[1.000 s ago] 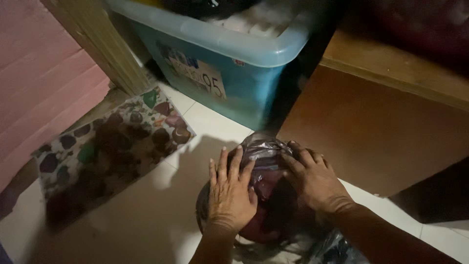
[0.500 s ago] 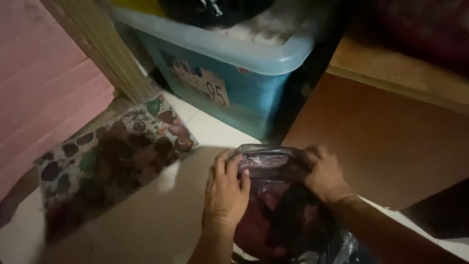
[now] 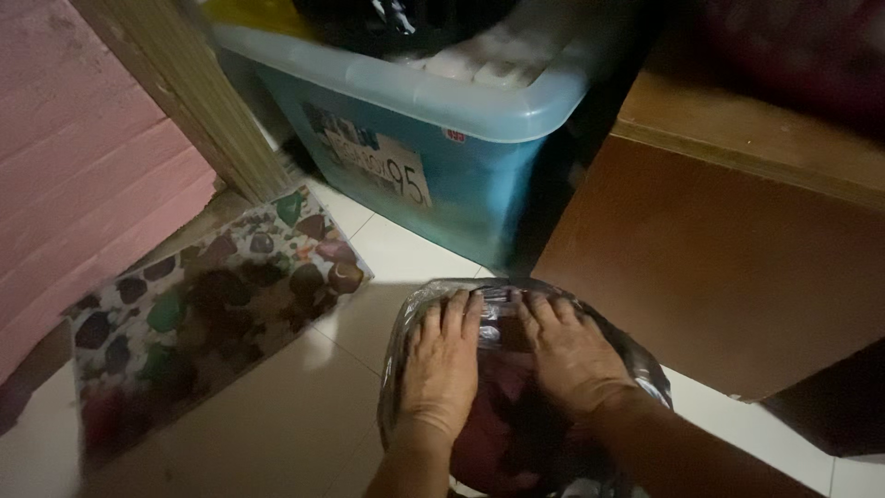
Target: The person removes a full black trash bag from a pink basket, ties it closed, and places a new black trash bag into the basket, lining it and pressing it into place.
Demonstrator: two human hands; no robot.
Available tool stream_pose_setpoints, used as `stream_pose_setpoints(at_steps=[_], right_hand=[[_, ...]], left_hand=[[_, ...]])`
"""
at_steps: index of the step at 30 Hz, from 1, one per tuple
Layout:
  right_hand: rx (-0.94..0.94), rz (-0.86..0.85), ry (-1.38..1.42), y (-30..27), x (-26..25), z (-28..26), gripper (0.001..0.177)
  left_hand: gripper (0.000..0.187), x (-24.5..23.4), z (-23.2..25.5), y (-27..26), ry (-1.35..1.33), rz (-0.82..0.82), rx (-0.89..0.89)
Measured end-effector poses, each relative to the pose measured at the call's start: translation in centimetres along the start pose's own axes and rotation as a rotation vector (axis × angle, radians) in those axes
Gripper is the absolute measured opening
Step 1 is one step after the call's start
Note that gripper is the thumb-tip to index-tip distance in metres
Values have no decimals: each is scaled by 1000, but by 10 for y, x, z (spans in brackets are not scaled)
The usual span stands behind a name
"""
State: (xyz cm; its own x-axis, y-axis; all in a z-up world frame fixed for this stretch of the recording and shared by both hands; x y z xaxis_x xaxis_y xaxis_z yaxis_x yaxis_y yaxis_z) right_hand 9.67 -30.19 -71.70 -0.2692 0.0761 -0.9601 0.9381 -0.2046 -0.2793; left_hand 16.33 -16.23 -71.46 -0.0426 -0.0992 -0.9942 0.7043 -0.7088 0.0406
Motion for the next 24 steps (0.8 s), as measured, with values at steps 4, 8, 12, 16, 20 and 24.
stream_pose_setpoints(at_steps=[4,8,12,16,20,24], right_hand=[[108,-137,214,-2,-5,12,100],[101,-76,-105,-3,-12,13,63],[-128,64,33,10,-9,10,74],[-57,105,277,30,-1,17,98],[307,-216,448,36,9,35,34],[400,-179,371,32,6,40,41]], left_hand=[[67,-2,-9,-2,-95,-434,-220],[71,-17,-2,2,-88,-179,-140],[65,-14,2,9,-66,-253,-149],[77,-15,-4,15,-115,-271,-176],[67,-13,-8,19,-199,-382,-276],[72,-6,-11,27,-128,-279,-290]])
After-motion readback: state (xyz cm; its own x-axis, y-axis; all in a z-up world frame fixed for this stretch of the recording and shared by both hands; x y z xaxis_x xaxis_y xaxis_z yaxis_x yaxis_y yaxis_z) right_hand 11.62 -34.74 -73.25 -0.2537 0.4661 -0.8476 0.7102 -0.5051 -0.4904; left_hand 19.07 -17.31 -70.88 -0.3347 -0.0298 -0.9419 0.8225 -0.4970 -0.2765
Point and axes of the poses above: each hand's wrist, its own y-axis towards the middle knuckle, its own x-axis out of the palm, z = x × y, the point moved 3 cm from there along y, towards the middle knuckle, and after that the axes turned 6 degrees about -z, right-handed, at the moved point
